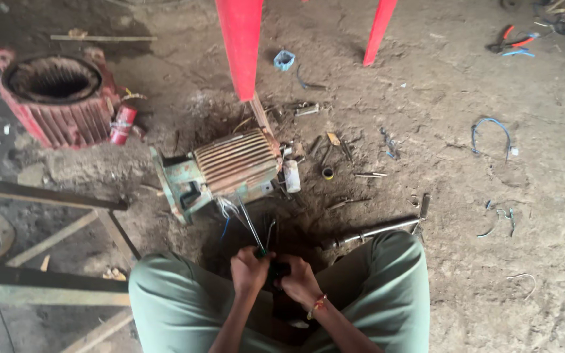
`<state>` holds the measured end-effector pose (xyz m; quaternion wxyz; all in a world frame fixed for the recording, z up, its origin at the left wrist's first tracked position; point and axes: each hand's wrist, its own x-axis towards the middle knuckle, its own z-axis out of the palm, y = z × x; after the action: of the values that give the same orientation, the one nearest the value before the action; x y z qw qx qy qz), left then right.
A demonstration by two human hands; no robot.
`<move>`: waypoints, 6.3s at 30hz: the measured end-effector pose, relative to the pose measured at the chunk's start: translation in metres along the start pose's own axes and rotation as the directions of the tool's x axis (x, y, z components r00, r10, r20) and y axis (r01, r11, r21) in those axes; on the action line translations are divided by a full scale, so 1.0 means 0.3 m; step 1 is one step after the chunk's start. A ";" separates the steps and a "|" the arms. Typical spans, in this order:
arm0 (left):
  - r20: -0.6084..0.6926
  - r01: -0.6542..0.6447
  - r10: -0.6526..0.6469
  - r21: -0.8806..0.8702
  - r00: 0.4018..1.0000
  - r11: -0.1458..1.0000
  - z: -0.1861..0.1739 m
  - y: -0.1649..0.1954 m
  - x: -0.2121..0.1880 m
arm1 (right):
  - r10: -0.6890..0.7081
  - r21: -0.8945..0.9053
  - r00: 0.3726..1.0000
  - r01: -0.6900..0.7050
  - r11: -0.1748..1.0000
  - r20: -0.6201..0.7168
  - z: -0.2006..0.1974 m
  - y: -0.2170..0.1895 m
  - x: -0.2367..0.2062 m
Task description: The person sits on the ground in front of an electric motor, uses a screwdriver to unscrew the motor's terminal box cover, and works on the wiring and components inside, at times holding a wrench and arranging wires by hand.
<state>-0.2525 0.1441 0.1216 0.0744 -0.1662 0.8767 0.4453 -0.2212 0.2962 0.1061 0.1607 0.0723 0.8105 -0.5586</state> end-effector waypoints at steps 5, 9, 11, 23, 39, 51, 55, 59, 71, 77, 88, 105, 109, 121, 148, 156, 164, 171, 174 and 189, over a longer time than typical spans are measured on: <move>-0.102 -0.051 0.038 -0.123 0.994 0.991 0.047 0.026 0.011 | 0.021 -0.210 0.995 0.001 0.978 0.101 -0.064 0.021 0.056; -0.166 -0.121 0.105 -0.088 0.980 0.989 0.093 0.024 0.015 | -0.417 -0.057 0.861 0.451 0.891 0.292 -0.140 0.106 0.102; -0.269 -0.232 0.184 -0.158 0.945 0.960 0.110 0.020 0.008 | 0.122 -0.011 0.929 -0.126 0.992 0.349 -0.158 0.146 0.109; -0.165 -0.068 0.025 -0.261 0.986 0.963 0.117 0.067 -0.015 | -0.092 -0.217 0.992 0.108 0.970 0.084 -0.126 0.057 0.038; -0.052 0.010 -0.019 -0.165 0.998 0.986 0.223 -0.026 0.068 | -0.219 -0.372 0.972 0.234 0.898 0.083 -0.130 0.076 0.054; -0.006 0.056 -0.057 -0.096 0.998 0.994 0.229 -0.053 0.150 | -0.489 -0.795 0.797 0.531 0.292 0.354 -0.086 0.333 0.181; 0.149 0.116 -0.118 0.020 0.982 0.993 0.252 -0.067 0.157 | -0.175 -0.670 0.928 0.360 0.649 0.329 -0.115 0.250 0.182; 0.248 0.063 -0.088 0.107 0.965 0.992 0.266 -0.065 0.143 | -0.107 -0.447 0.964 0.209 0.870 0.244 -0.163 0.112 0.112; 0.349 0.086 0.097 -0.473 0.932 0.877 0.228 -0.017 0.137 | 0.421 0.722 0.878 -0.442 0.532 0.227 -0.128 -0.127 -0.037; 0.099 -0.074 0.112 -0.323 0.989 0.944 0.229 -0.033 0.159 | 0.325 0.786 0.911 -0.389 0.480 0.253 -0.086 -0.128 -0.063; 0.140 0.049 0.000 -0.347 0.990 0.937 0.220 -0.023 0.158 | -0.537 -0.278 0.841 0.501 0.820 -0.069 -0.017 0.077 -0.109; -0.075 -0.061 0.031 -0.442 0.997 0.895 0.165 0.080 0.188 | -0.094 -0.267 0.991 0.118 0.956 0.100 -0.164 -0.081 0.036; -0.090 -0.066 0.027 -0.461 0.996 0.885 0.158 0.090 0.211 | -0.140 -0.262 0.987 0.155 0.953 0.076 -0.156 -0.066 0.065; -0.094 -0.093 0.052 -0.513 0.994 0.854 0.169 0.081 0.254 | -0.193 -0.223 0.980 0.200 0.954 0.050 -0.145 -0.050 0.097; -0.075 -0.061 0.024 -0.535 0.997 0.843 0.130 0.090 0.262 | -0.076 -0.237 0.995 0.087 0.968 0.057 -0.117 -0.129 0.087; -0.069 -0.053 0.018 -0.550 0.997 0.834 0.122 0.075 0.275 | -0.084 -0.231 0.995 0.095 0.968 0.056 -0.103 -0.147 0.089; -0.043 -0.049 0.030 -0.537 0.999 0.842 0.105 0.076 0.269 | -0.054 -0.242 0.997 0.067 0.968 0.061 -0.099 -0.161 0.085; -0.058 -0.019 -0.017 -0.565 0.998 0.825 0.111 0.073 0.276 | -0.090 -0.300 0.996 0.094 0.949 0.028 -0.079 -0.143 0.075; -0.069 -0.005 -0.043 -0.578 0.997 0.816 0.119 0.058 0.287 | -0.190 -0.314 0.980 0.162 0.936 -0.061 -0.039 -0.104 0.071; 0.043 0.133 -0.126 -0.377 0.991 0.917 0.102 0.062 0.254 | -0.132 -0.165 0.946 0.086 0.983 -0.295 -0.010 0.056 0.111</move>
<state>-0.3309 0.1617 0.0963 0.0781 -0.2309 0.7606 0.6018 -0.2478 0.3031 0.0808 0.0078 0.1002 0.8680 -0.4862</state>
